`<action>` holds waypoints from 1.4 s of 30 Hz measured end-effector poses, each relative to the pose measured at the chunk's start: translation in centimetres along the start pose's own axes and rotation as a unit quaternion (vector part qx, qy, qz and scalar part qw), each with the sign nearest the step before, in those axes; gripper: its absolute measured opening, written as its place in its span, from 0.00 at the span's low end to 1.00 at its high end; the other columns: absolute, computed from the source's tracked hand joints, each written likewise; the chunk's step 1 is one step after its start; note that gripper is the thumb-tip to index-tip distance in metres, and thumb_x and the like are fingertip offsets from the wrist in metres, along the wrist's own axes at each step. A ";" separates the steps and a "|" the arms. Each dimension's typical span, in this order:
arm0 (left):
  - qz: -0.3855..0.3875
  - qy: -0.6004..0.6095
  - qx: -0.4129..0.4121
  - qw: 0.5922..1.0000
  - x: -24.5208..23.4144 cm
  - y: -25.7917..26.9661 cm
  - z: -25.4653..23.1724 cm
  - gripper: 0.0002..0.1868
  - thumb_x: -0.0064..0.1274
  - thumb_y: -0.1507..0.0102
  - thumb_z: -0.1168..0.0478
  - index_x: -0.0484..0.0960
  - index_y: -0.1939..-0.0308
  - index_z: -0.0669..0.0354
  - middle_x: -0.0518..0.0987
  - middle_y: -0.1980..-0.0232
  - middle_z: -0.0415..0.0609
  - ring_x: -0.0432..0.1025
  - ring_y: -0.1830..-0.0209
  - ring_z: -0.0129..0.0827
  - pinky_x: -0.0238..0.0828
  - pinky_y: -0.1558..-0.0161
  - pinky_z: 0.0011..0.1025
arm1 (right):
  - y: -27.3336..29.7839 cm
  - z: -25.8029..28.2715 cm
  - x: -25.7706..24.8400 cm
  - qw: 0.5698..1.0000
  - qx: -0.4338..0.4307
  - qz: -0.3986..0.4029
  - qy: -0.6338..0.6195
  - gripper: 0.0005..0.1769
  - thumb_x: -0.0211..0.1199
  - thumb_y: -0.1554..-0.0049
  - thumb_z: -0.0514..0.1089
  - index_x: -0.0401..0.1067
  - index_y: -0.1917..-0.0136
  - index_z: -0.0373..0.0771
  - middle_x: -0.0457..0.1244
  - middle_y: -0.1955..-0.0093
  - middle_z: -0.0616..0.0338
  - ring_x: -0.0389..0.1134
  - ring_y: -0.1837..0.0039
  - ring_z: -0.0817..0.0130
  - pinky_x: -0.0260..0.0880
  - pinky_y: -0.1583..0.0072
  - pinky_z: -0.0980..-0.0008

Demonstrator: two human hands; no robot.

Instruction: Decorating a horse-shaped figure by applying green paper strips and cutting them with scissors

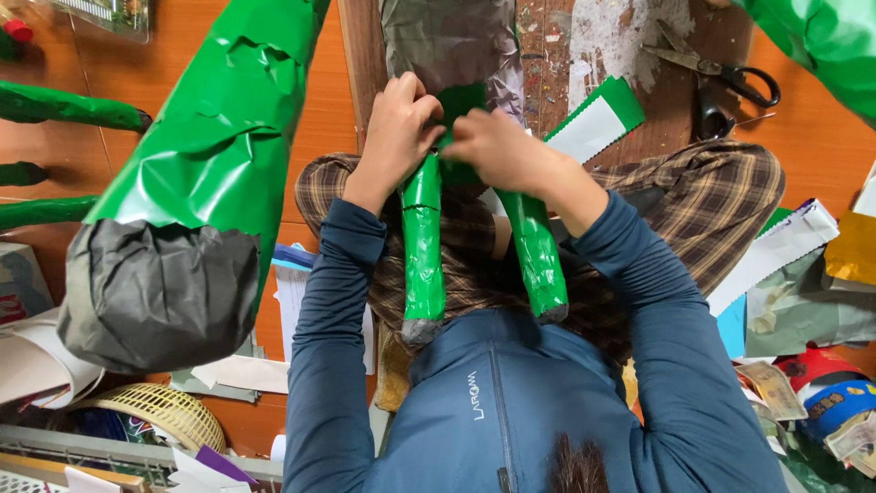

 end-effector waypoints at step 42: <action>0.028 0.058 0.052 0.997 -1.3 3.7 -0.5 0.26 0.40 0.34 0.78 0.91 0.61 0.46 0.74 0.34 0.56 0.70 0.35 0.58 0.70 0.35 0.46 | 6.3 -4.8 -1.8 0.958 0.204 -0.073 -0.187 0.17 0.56 0.33 0.35 0.84 0.46 0.53 0.66 0.43 0.55 0.67 0.37 0.42 0.70 0.43 0.39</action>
Point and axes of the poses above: each hand's wrist, its own y-axis away from the middle knuckle, its own x-axis out of the palm, z = x × y, the point moved 7 cm from there along -y, towards the middle knuckle
